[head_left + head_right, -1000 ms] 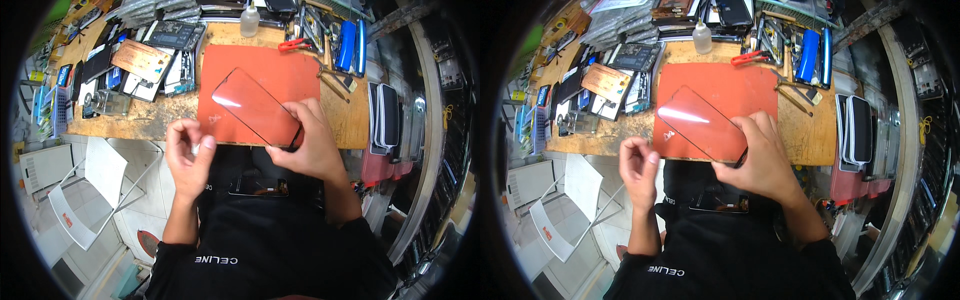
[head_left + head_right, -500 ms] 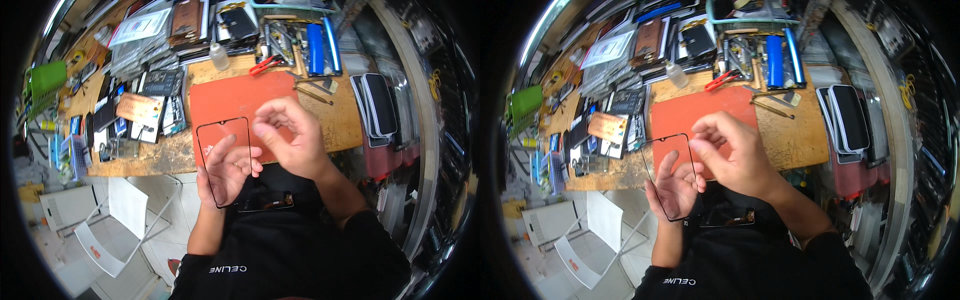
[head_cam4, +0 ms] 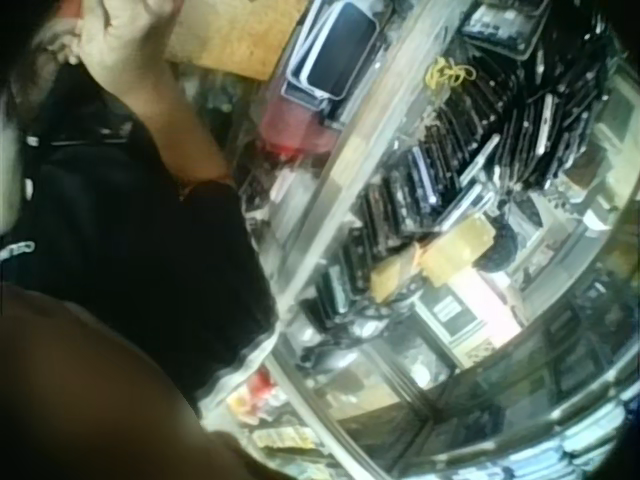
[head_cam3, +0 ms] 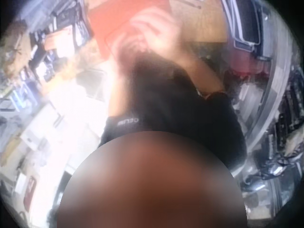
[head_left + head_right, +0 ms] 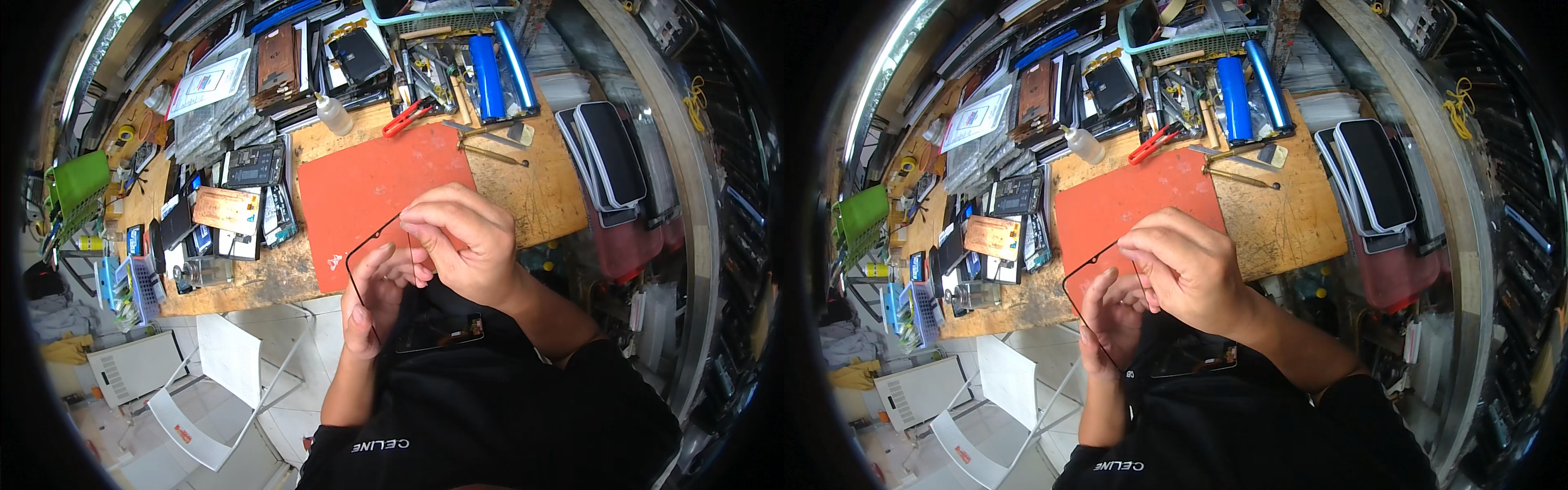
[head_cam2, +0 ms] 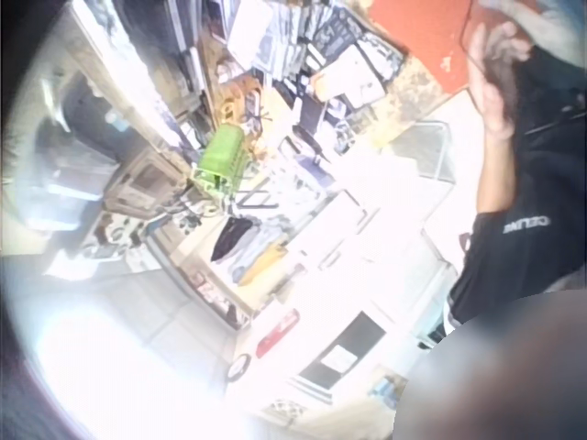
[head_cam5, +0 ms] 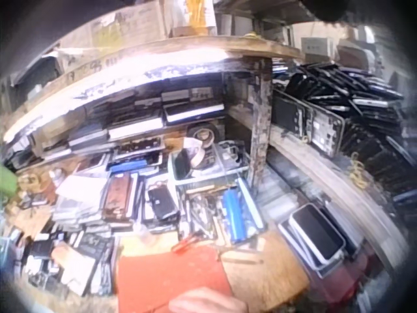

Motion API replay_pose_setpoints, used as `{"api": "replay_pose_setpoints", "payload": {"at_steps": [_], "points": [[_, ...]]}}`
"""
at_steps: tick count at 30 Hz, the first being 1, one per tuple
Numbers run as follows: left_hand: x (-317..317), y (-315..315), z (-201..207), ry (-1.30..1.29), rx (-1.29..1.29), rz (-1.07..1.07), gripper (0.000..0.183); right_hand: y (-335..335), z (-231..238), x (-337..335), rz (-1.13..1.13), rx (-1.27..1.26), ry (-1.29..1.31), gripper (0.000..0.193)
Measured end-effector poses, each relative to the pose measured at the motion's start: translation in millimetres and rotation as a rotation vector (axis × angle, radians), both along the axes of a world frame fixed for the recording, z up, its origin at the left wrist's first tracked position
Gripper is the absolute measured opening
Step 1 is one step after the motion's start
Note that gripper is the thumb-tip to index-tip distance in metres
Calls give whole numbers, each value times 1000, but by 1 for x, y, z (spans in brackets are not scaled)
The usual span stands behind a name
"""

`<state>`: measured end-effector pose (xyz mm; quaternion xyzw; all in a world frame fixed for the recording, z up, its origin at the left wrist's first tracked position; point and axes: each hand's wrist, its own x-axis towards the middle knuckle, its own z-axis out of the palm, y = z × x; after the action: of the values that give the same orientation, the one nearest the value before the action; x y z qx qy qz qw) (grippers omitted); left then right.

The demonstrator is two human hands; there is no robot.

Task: The person wipes a smartphone screen with a cloth, then uses a pressure machine to bond the screen. They handle the phone, a screen protector, and bubble wrap, placing the phone into the machine and later wrapping it for storage.

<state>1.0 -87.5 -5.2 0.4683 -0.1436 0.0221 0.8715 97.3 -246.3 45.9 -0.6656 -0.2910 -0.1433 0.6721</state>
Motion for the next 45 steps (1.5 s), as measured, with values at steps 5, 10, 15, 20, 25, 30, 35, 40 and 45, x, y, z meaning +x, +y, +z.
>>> {"api": "replay_pose_setpoints", "payload": {"at_steps": [5,10,15,20,25,30,35,40,45], "points": [[-2,1,2,-22,36,8,83,-3,1,-1,49,7,28,17],[-6,3,2,-38,48,26,83,-1,0,4,-13,-76,-82,15],[-8,4,4,-38,65,62,83,2,-2,0,49,-79,-7,20],[-9,3,8,-5,106,101,84,7,-5,3,1,-238,-152,29],[-10,-1,10,82,109,200,83,12,-9,-4,-21,-347,-251,29],[-6,7,17,210,-82,220,78,18,-10,-24,83,-387,-265,25],[4,27,22,183,-397,61,73,17,-9,-35,124,-498,-365,19],[20,55,27,188,-556,42,77,20,-11,-61,290,-612,-465,15],[51,101,37,105,-502,184,71,20,-2,-98,922,-545,-261,15]]}}
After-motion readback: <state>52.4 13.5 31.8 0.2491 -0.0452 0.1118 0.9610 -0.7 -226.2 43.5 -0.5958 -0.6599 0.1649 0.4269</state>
